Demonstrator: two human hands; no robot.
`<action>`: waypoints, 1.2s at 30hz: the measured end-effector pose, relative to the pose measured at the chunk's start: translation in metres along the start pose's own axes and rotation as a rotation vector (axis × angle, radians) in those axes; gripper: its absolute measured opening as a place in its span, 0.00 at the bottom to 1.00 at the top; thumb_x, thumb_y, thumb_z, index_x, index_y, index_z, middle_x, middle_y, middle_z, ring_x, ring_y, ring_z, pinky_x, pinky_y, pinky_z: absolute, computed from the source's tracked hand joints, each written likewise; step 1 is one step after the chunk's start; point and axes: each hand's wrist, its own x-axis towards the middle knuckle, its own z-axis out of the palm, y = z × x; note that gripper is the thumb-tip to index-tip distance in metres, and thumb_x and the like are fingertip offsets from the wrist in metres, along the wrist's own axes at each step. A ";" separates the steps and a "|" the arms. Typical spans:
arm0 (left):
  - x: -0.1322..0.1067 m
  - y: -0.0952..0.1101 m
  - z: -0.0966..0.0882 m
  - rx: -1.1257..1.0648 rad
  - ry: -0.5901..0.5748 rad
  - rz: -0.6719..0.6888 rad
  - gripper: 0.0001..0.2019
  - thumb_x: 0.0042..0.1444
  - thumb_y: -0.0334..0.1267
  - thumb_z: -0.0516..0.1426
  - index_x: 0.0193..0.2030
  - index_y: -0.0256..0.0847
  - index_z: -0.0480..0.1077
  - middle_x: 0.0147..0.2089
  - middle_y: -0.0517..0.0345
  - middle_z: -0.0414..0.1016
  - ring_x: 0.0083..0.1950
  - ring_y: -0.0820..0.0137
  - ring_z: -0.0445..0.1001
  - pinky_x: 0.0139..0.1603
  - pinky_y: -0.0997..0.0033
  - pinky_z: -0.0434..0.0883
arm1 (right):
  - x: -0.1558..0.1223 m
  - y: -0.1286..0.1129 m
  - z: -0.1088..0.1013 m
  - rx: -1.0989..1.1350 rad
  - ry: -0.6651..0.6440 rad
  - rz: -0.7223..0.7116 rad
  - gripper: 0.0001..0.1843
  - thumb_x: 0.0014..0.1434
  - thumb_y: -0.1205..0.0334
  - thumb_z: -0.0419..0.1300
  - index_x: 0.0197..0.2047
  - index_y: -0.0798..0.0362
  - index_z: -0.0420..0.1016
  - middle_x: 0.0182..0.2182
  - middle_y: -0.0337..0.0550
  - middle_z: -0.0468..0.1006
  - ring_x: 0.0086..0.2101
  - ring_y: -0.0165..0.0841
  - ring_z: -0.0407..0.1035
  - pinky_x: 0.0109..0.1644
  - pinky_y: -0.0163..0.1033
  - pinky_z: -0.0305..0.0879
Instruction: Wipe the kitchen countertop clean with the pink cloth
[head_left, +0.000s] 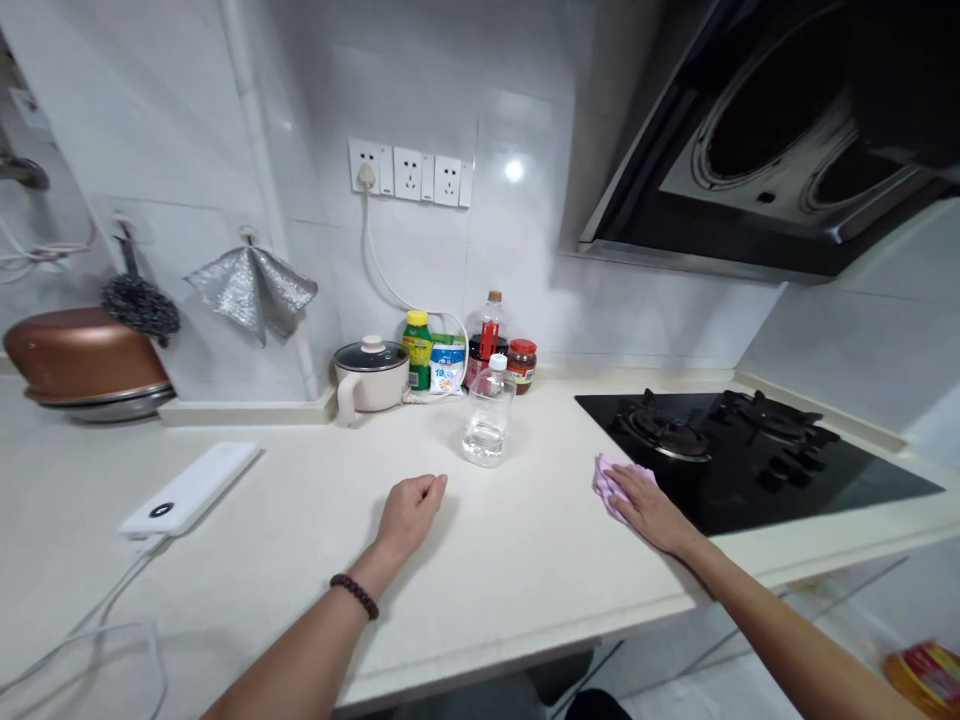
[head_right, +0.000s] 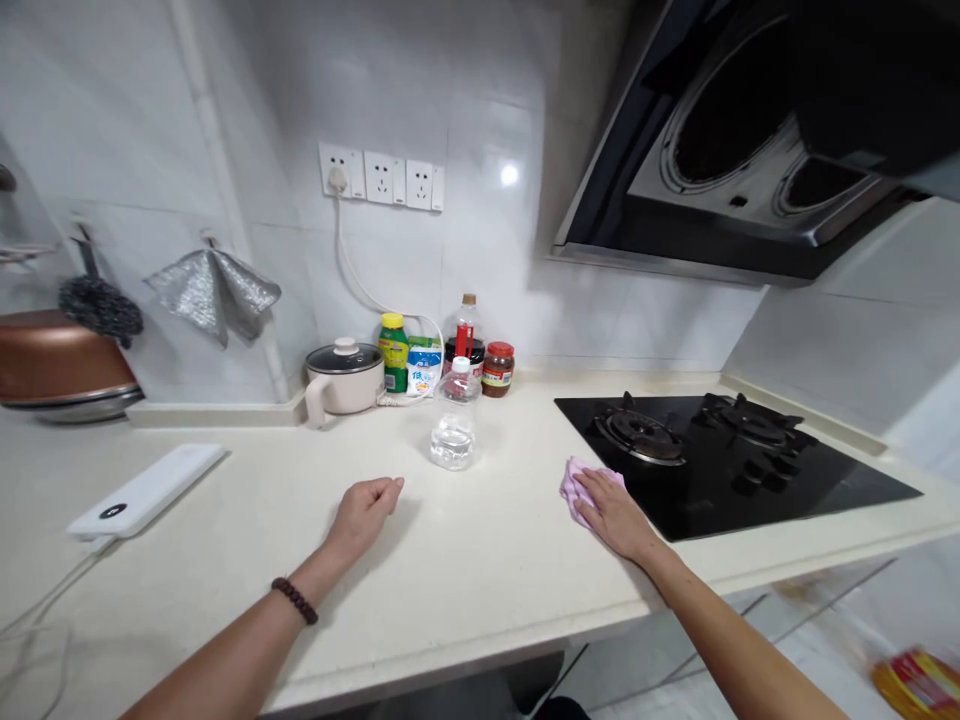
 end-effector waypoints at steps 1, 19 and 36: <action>0.000 0.001 0.001 -0.002 -0.007 0.001 0.25 0.60 0.55 0.48 0.18 0.43 0.54 0.19 0.66 0.50 0.23 0.74 0.53 0.29 0.70 0.51 | 0.001 0.000 0.000 0.004 -0.003 0.001 0.35 0.69 0.39 0.43 0.67 0.52 0.67 0.67 0.53 0.66 0.68 0.45 0.57 0.74 0.57 0.50; -0.005 0.004 0.006 -0.036 -0.080 -0.042 0.24 0.60 0.55 0.49 0.18 0.43 0.54 0.19 0.65 0.50 0.24 0.74 0.53 0.28 0.71 0.51 | 0.156 0.027 0.036 -0.039 -0.092 0.133 0.33 0.67 0.44 0.44 0.66 0.54 0.69 0.66 0.53 0.69 0.66 0.47 0.59 0.73 0.53 0.49; 0.001 -0.003 0.005 -0.034 -0.050 -0.057 0.26 0.59 0.57 0.49 0.18 0.43 0.54 0.19 0.65 0.50 0.23 0.74 0.53 0.28 0.71 0.51 | 0.264 -0.079 0.076 0.012 -0.192 0.042 0.33 0.70 0.45 0.43 0.71 0.52 0.61 0.71 0.50 0.60 0.70 0.46 0.51 0.73 0.53 0.42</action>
